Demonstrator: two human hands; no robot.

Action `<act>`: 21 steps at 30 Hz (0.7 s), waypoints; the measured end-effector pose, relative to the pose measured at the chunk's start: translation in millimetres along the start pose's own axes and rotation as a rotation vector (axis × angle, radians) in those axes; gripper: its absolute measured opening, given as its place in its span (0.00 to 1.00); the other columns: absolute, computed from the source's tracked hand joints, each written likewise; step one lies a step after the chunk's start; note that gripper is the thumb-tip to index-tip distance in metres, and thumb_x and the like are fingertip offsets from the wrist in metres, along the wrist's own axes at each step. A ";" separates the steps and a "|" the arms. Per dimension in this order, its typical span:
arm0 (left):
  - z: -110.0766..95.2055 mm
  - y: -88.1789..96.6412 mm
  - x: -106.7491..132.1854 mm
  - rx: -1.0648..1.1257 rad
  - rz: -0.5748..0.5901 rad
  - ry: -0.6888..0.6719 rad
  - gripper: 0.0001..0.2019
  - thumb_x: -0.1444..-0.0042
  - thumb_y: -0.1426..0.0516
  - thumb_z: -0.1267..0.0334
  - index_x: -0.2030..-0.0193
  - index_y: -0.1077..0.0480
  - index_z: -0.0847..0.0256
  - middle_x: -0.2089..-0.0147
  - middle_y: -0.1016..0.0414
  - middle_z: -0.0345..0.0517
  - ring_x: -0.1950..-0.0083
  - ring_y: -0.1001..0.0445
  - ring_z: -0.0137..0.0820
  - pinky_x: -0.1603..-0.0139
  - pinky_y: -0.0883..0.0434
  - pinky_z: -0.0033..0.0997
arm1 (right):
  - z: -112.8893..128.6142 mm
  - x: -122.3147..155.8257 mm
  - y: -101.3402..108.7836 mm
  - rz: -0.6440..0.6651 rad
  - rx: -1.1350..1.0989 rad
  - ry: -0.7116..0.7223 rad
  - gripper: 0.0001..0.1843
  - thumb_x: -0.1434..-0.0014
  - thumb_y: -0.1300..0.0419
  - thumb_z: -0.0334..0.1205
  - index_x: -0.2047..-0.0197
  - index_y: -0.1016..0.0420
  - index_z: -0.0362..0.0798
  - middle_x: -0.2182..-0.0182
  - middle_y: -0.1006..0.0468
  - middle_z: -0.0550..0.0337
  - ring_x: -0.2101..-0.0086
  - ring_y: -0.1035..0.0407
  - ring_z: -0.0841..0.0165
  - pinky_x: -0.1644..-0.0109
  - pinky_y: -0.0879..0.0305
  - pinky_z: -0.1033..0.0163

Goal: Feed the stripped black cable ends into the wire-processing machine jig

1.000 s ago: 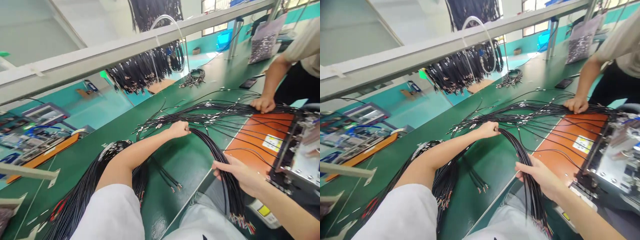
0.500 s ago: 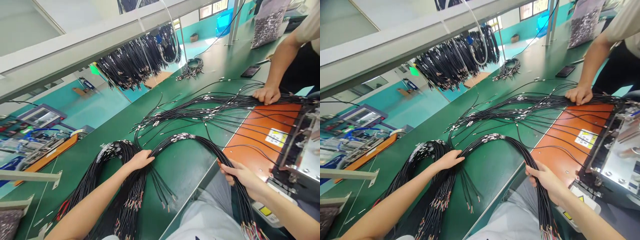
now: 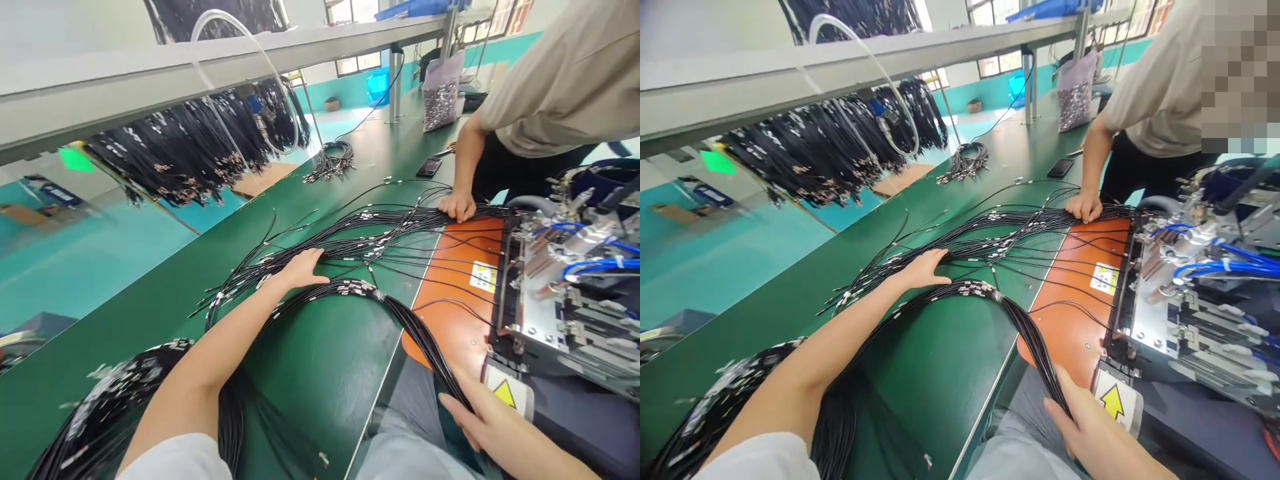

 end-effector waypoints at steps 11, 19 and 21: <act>10.4 -26.8 -118.1 -0.010 -0.064 -0.116 0.34 0.50 0.43 0.53 0.35 0.38 0.62 0.42 0.30 0.58 0.41 0.32 0.49 0.42 0.35 0.45 | 19.6 6.1 12.7 0.067 0.039 0.003 0.22 0.32 0.54 0.45 0.37 0.39 0.50 0.64 0.26 0.57 0.74 0.29 0.68 0.67 0.34 0.66; -1.0 -36.1 -128.8 -0.003 -0.143 -0.178 0.17 0.43 0.49 0.59 0.48 0.31 0.56 0.54 0.30 0.50 0.50 0.32 0.43 0.44 0.35 0.42 | 24.0 6.9 23.3 0.077 0.087 0.028 0.19 0.32 0.53 0.41 0.40 0.38 0.49 0.68 0.27 0.58 0.73 0.31 0.67 0.68 0.38 0.65; -3.5 -30.5 -136.1 -0.003 -0.165 -0.186 0.17 0.42 0.49 0.59 0.48 0.31 0.56 0.54 0.30 0.50 0.50 0.32 0.43 0.44 0.35 0.42 | 20.4 5.8 24.0 0.063 0.096 0.064 0.17 0.32 0.52 0.42 0.42 0.36 0.50 0.64 0.25 0.55 0.65 0.28 0.63 0.62 0.36 0.63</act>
Point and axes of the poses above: each hand's wrist, its own x-axis away from the middle knuckle, its own y-axis out of the back of the hand, z = x × y, the point moved 4 cm from there along -x, towards the middle knuckle
